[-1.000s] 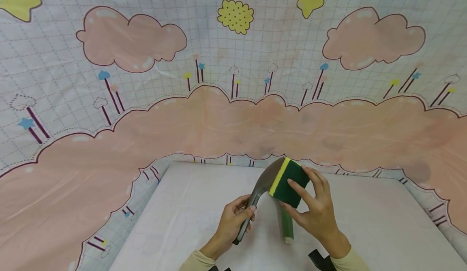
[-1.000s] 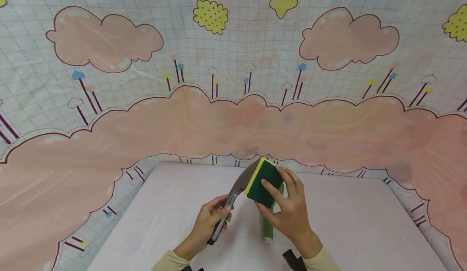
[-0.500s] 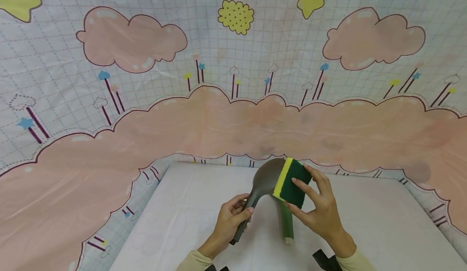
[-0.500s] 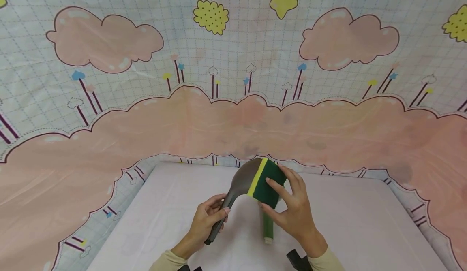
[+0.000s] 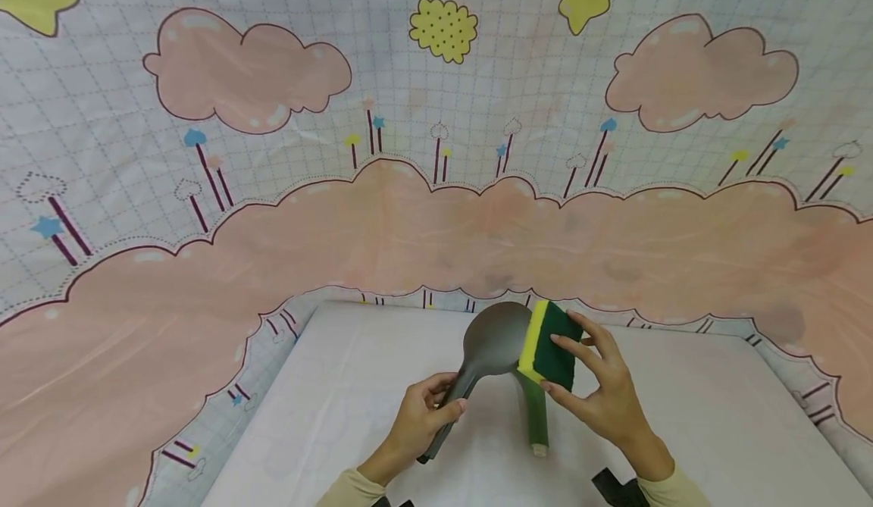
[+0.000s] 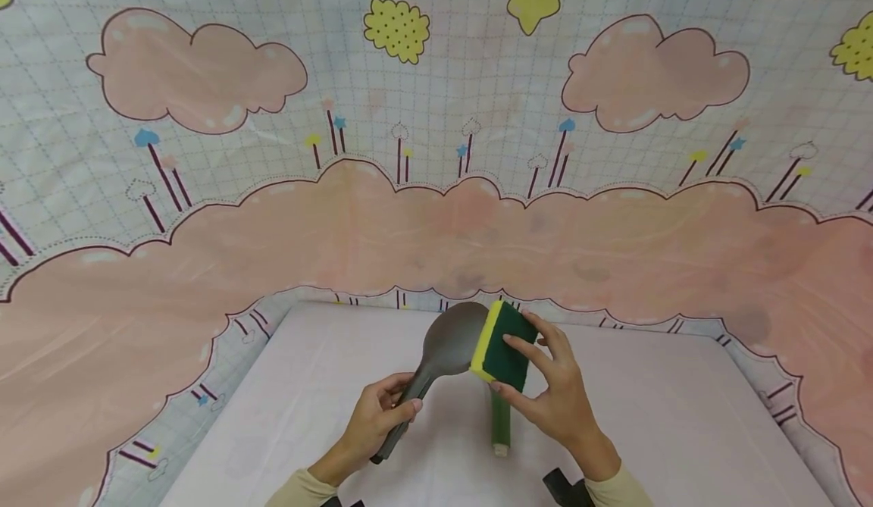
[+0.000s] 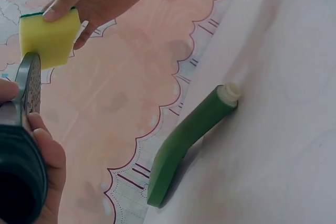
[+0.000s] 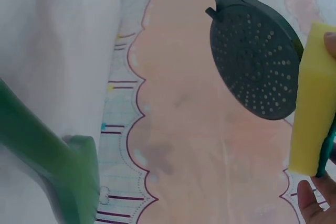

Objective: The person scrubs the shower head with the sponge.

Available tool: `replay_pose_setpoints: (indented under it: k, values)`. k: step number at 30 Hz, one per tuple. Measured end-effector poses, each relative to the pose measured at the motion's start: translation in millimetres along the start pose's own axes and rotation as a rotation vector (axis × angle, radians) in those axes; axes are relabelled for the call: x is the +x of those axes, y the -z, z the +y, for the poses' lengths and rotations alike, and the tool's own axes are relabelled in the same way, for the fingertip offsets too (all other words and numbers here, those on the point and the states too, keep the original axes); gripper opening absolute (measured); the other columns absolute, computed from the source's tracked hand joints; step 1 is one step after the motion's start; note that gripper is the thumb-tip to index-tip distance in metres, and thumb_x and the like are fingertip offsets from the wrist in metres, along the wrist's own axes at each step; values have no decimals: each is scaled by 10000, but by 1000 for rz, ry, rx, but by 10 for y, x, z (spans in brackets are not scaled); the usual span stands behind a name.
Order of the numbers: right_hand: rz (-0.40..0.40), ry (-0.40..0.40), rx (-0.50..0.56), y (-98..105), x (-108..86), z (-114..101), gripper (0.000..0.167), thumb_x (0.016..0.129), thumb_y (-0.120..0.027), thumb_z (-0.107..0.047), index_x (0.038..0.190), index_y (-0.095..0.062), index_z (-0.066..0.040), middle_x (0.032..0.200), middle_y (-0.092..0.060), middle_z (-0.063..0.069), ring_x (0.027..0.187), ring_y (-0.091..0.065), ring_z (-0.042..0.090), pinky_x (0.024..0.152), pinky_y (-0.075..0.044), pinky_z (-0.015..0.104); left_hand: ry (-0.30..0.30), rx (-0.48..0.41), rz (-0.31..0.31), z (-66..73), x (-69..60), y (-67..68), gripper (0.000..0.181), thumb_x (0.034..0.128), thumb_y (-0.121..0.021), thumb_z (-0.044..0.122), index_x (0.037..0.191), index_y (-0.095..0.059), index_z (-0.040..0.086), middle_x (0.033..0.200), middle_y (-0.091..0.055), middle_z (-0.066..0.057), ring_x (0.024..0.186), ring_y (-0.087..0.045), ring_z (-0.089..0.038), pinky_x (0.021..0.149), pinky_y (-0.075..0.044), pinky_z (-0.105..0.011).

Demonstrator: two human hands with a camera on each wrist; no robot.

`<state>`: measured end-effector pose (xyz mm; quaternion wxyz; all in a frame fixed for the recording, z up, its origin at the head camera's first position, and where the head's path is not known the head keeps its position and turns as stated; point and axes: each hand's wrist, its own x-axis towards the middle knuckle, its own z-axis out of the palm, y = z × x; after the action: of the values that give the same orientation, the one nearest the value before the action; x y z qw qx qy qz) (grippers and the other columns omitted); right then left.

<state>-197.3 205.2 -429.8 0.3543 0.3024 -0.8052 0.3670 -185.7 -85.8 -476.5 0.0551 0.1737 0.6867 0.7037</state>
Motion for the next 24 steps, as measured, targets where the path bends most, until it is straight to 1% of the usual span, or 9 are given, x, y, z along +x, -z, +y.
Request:
replay_pose_setpoints:
  k: [2, 4, 9, 12, 14, 16, 19, 22, 24]
  values:
    - [-33, -29, -4, 3, -6, 0, 622, 649, -891, -174, 1231, -675, -131, 1498, -425, 186, 1295, -408, 173, 979, -335, 121, 0, 5, -12, -20, -4, 13, 437, 897, -670, 92, 1266, -545, -107, 1058, -654, -191, 806, -632, -93, 715, -540, -222]
    - [-54, -45, -9, 2, -6, 2, 638, 630, -890, -135, 1230, -675, -136, 1501, -421, 179, 1312, -398, 189, 989, -328, 120, -6, 8, -15, -36, -5, 18, 441, 899, -672, 102, 1264, -540, -108, 1078, -641, -225, 828, -632, -86, 724, -543, -227]
    - [-86, -65, -30, -11, -14, 13, 644, 637, -895, -155, 1240, -670, -160, 1506, -419, 153, 1305, -397, 209, 995, -318, 118, -12, 14, -2, -44, -6, 20, 419, 896, -674, 84, 1255, -549, -93, 1082, -628, -296, 826, -648, -88, 724, -544, -228]
    - [-88, -50, -37, -24, -20, 38, 638, 653, -895, -186, 1248, -666, -160, 1498, -427, 160, 1296, -409, 224, 992, -321, 121, -27, -16, -12, -44, 4, 15, 404, 889, -678, 49, 1248, -550, -86, 1000, -651, -279, 757, -671, -78, 676, -538, -218]
    - [-89, -42, -35, -35, -20, 52, 635, 661, -892, -193, 1252, -663, -159, 1494, -431, 162, 1296, -411, 226, 988, -326, 124, -33, -58, -29, -45, 8, 16, 413, 884, -687, 39, 1250, -539, -84, 963, -655, -272, 713, -683, -75, 631, -540, -220]
    - [-85, -29, -49, -48, -27, 68, 636, 663, -893, -204, 1255, -661, -164, 1484, -443, 163, 1277, -423, 226, 971, -339, 128, -28, -98, -49, -52, 11, 16, 433, 881, -699, 42, 1255, -519, -80, 951, -673, -245, 707, -700, -93, 601, -553, -237]
    - [-84, -20, -68, -60, -43, 86, 639, 660, -895, -206, 1253, -662, -172, 1474, -456, 159, 1261, -432, 224, 949, -356, 141, -5, -136, -79, -63, 8, 14, 475, 882, -708, 55, 1274, -470, -66, 954, -717, -139, 710, -716, -112, 564, -559, -249]
    - [-84, -12, -83, -63, -37, 98, 635, 664, -894, -221, 1252, -661, -175, 1467, -464, 158, 1243, -443, 236, 938, -368, 146, 2, -144, -93, -68, 7, 9, 495, 886, -711, 71, 1283, -443, -51, 928, -744, -19, 691, -712, -109, 542, -546, -235]
    - [-84, -10, -79, -65, -24, 109, 633, 667, -893, -225, 1253, -660, -171, 1466, -464, 159, 1243, -445, 252, 940, -367, 149, -5, -144, -92, -64, 9, 7, 497, 884, -712, 73, 1284, -445, -55, 902, -741, 18, 661, -693, -99, 529, -531, -218]
